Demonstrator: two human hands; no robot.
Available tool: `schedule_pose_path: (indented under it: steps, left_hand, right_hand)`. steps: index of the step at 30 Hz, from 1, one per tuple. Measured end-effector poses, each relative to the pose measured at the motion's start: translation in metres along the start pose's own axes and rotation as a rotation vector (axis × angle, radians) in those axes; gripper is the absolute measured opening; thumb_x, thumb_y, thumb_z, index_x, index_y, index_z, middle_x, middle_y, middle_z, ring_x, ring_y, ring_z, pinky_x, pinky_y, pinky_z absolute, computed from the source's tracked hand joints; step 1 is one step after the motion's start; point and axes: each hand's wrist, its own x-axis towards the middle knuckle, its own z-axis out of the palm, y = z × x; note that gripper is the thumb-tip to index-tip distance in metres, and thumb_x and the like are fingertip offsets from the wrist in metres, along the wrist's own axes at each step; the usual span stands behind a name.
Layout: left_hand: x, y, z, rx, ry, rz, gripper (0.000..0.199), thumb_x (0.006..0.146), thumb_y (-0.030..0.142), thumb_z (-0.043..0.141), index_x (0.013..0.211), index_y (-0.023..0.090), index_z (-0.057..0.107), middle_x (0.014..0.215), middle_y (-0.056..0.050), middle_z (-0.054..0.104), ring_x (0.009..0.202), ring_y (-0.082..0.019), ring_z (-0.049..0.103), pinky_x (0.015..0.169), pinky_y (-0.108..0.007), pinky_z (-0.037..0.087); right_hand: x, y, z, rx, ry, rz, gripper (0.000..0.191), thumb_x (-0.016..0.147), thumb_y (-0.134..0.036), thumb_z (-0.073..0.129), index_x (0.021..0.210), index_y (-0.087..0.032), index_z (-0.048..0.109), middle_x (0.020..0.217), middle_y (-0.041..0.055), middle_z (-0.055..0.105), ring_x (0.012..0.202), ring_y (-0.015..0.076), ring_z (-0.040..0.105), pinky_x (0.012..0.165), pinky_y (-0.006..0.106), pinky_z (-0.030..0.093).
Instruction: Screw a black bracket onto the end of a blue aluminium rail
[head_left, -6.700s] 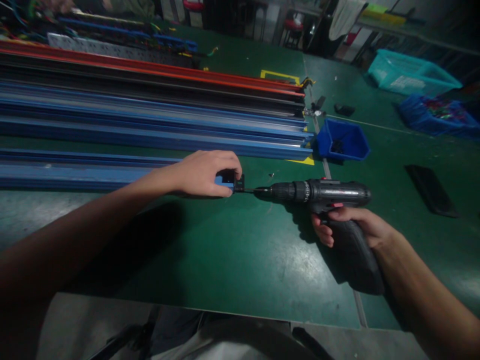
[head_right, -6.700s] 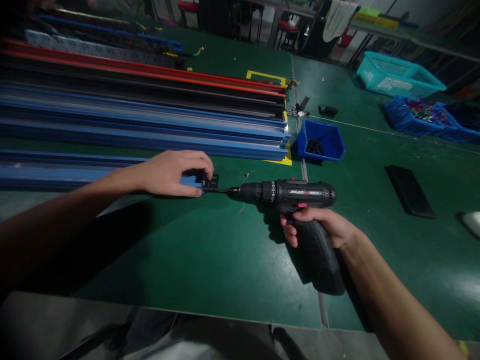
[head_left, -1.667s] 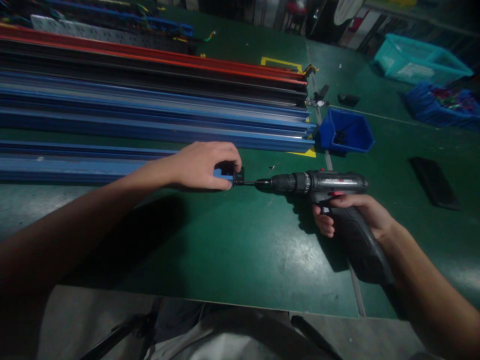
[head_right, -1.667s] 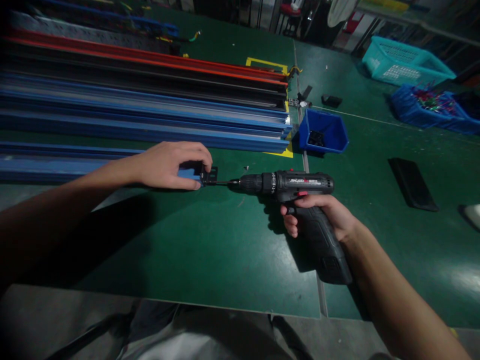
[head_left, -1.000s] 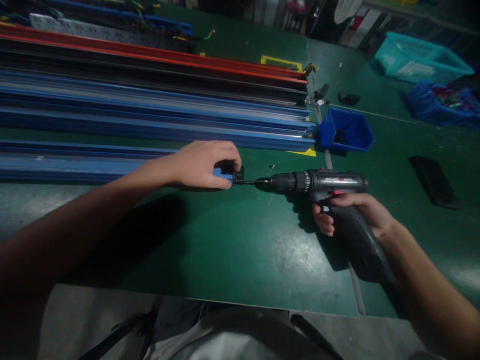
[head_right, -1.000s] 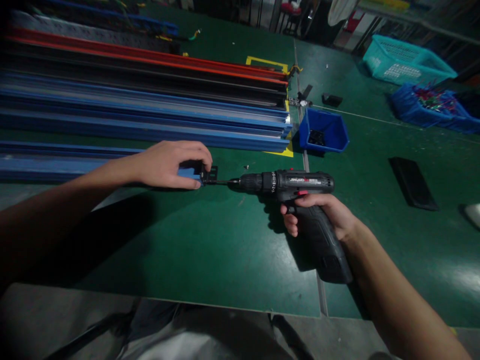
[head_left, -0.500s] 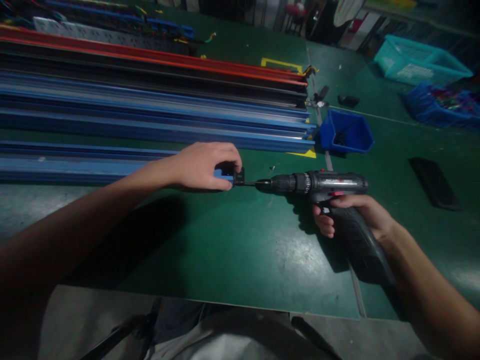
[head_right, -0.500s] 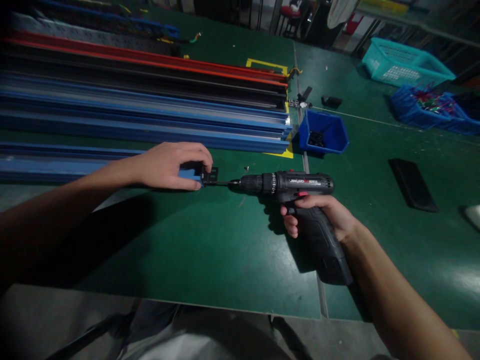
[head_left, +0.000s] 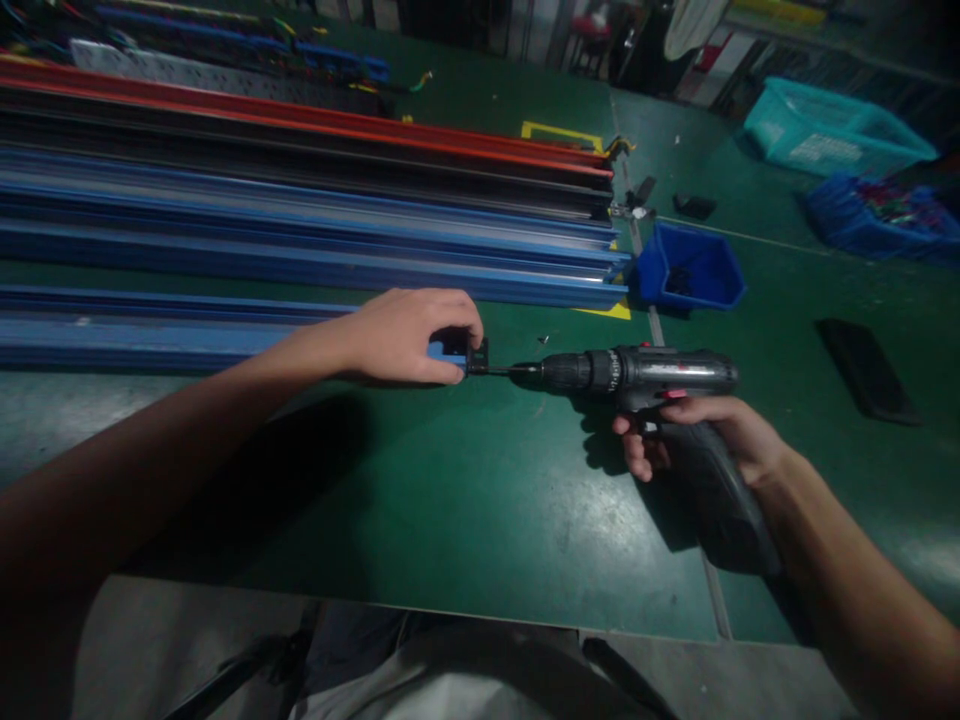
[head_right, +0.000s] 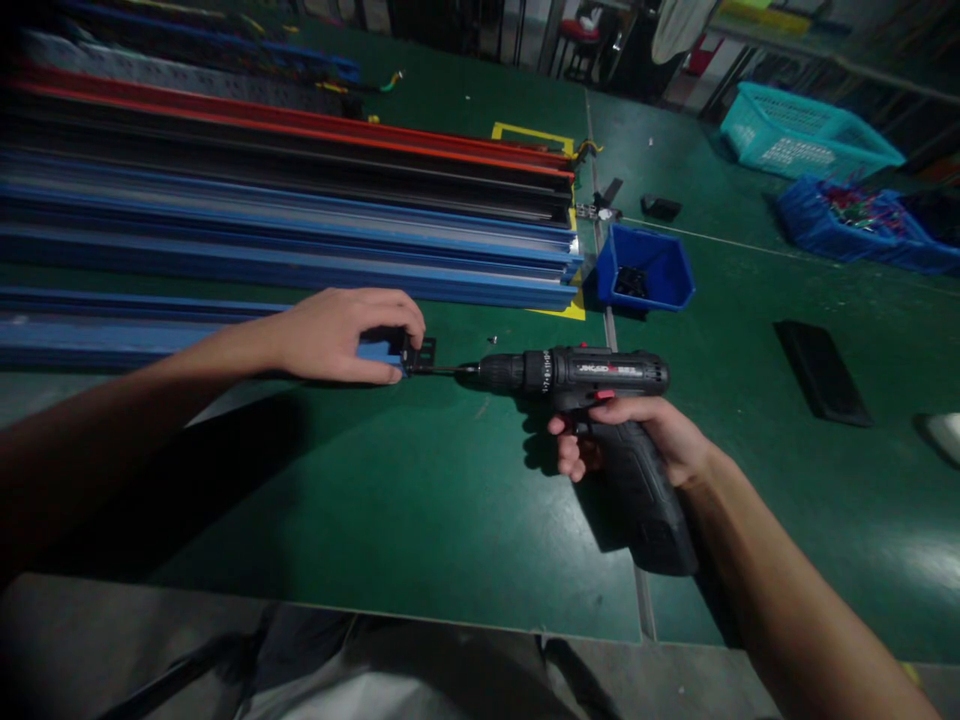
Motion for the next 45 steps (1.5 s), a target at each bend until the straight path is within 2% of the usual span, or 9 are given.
schedule_pose_path:
  steps: [10,14,20,25,31,33,40,45]
  left_hand:
    - [-0.0012,0.0006,-0.0004,-0.002,-0.001,-0.007,0.031,0.09,0.044,0.073,0.115,0.027,0.074,0.131,-0.003,0.071,0.114,-0.022,0.069,0.095,-0.033,0.048]
    - [-0.001,0.0009,-0.0009,0.002,-0.004,-0.005,0.03,0.091,0.044,0.072,0.115,0.027,0.074,0.132,-0.002,0.071,0.114,-0.022,0.069,0.094,-0.033,0.048]
    - [-0.0007,-0.0006,-0.0002,0.004,-0.002,-0.001,0.03,0.09,0.044,0.072,0.115,0.027,0.074,0.131,-0.002,0.072,0.114,-0.022,0.069,0.093,-0.033,0.048]
    - [-0.0006,-0.0016,0.0004,-0.002,0.001,0.004,0.03,0.09,0.043,0.073,0.115,0.027,0.073,0.13,-0.002,0.072,0.114,-0.023,0.07,0.096,-0.033,0.049]
    - [0.0002,0.0014,-0.0008,-0.007,-0.004,-0.013,0.029,0.089,0.043,0.071,0.113,0.027,0.074,0.129,-0.002,0.072,0.113,-0.022,0.07,0.095,-0.033,0.049]
    - [0.0004,0.0021,-0.0011,-0.003,-0.003,-0.014,0.03,0.089,0.044,0.071,0.113,0.027,0.074,0.129,-0.002,0.072,0.114,-0.022,0.07,0.095,-0.033,0.049]
    - [0.0006,0.003,-0.0016,0.002,-0.009,-0.021,0.031,0.089,0.044,0.07,0.114,0.027,0.075,0.129,-0.003,0.072,0.114,-0.023,0.07,0.095,-0.033,0.049]
    - [0.0005,0.0028,-0.002,-0.005,-0.011,-0.017,0.031,0.089,0.045,0.071,0.114,0.027,0.074,0.13,-0.003,0.072,0.115,-0.023,0.07,0.095,-0.034,0.049]
  right_hand:
    - [0.0011,-0.0006,0.0014,-0.005,0.031,-0.025,0.029,0.095,-0.026,0.077,0.112,-0.004,0.086,0.094,0.0151,0.084,0.089,0.0253,0.084,0.086,0.033,0.069]
    - [-0.0006,0.0003,0.0028,-0.018,0.068,-0.031,0.028,0.094,-0.025,0.078,0.111,-0.005,0.086,0.094,0.0145,0.084,0.089,0.025,0.083,0.085,0.033,0.068]
    - [-0.0003,0.0001,0.0034,-0.032,0.049,-0.035,0.029,0.095,-0.026,0.076,0.11,-0.004,0.085,0.093,0.0144,0.083,0.089,0.0255,0.084,0.085,0.033,0.068]
    - [0.0012,0.0001,0.0016,-0.041,0.038,-0.03,0.031,0.096,-0.027,0.075,0.113,-0.004,0.085,0.1,0.0163,0.085,0.095,0.0275,0.085,0.089,0.033,0.069]
    - [0.0014,0.0006,-0.0014,-0.023,-0.034,0.0,0.042,0.098,-0.03,0.073,0.13,-0.004,0.082,0.114,0.0182,0.086,0.11,0.0287,0.085,0.097,0.034,0.068]
    - [0.0017,0.0005,-0.0021,-0.034,-0.039,0.006,0.041,0.098,-0.03,0.073,0.128,-0.004,0.083,0.115,0.0185,0.086,0.111,0.0297,0.085,0.097,0.035,0.068]
    - [-0.0007,0.0015,-0.0024,-0.064,0.038,-0.02,0.032,0.094,-0.03,0.077,0.113,-0.005,0.084,0.101,0.0171,0.085,0.096,0.0282,0.085,0.091,0.037,0.068]
    - [-0.0007,0.0014,0.0006,-0.074,0.038,-0.032,0.029,0.095,-0.029,0.075,0.108,-0.005,0.084,0.092,0.0151,0.082,0.088,0.0263,0.083,0.085,0.035,0.066]
